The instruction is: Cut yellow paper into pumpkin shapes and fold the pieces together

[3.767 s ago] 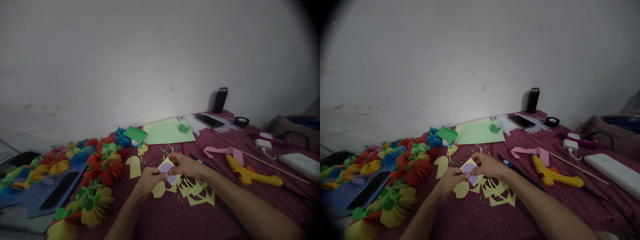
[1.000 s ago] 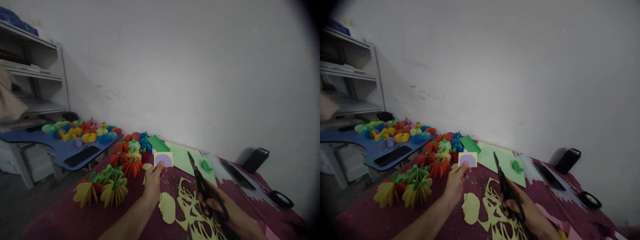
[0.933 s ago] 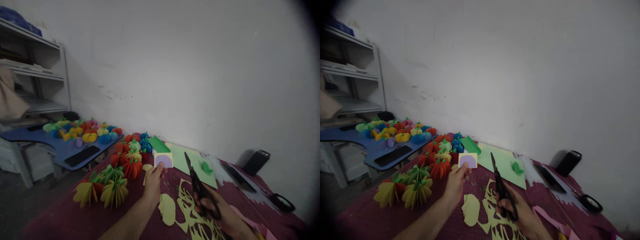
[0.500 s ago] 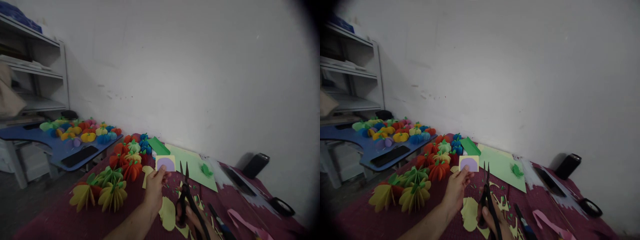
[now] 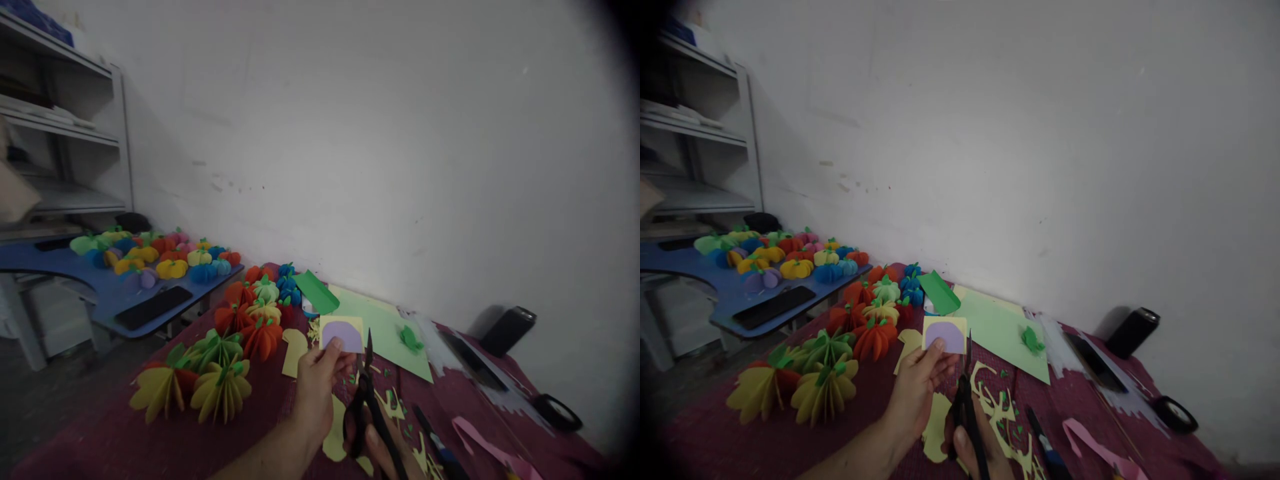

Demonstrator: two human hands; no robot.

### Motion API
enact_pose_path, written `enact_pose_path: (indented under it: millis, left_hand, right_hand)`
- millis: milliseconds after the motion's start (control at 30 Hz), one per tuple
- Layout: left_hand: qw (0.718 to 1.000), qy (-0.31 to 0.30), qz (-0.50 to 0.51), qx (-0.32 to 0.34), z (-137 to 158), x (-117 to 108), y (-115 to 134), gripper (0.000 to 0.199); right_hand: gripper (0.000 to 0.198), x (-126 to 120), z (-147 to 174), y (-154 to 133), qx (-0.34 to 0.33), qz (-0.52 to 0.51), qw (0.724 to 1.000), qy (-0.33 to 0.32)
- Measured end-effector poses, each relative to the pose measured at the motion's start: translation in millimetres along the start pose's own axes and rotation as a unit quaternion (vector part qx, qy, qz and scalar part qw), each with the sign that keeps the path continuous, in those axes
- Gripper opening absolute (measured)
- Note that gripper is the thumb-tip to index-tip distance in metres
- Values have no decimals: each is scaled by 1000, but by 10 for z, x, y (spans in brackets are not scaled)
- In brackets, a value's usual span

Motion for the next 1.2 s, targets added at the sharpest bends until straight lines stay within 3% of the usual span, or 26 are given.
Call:
enact_pose_path:
  millis: [233, 500, 900, 1200]
  left_hand:
    - [1000, 7, 2, -7, 11, 9, -38, 29]
    - [1000, 9, -7, -2, 9, 15, -43, 33]
    - [1000, 5, -12, 9, 42, 27, -26, 30]
    - [1000, -2, -14, 11, 39, 28, -28, 30]
  right_hand:
    - [45, 11, -9, -114, 18, -15, 999, -49]
    - [55, -15, 0, -75, 46, -3, 999, -28]
    - [50, 31, -56, -268, 23, -14, 1000, -13]
    - [42, 50, -47, -239, 25, -11, 999, -19]
Point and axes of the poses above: each hand's wrist, its own z-axis away from the middle knuckle, its own x-axis out of the palm, y = z × x, the point moved 6 cm from there along -z, towards the middle knuckle, and after that the axes turned 11 degrees about -x, right-handed, at the moved point
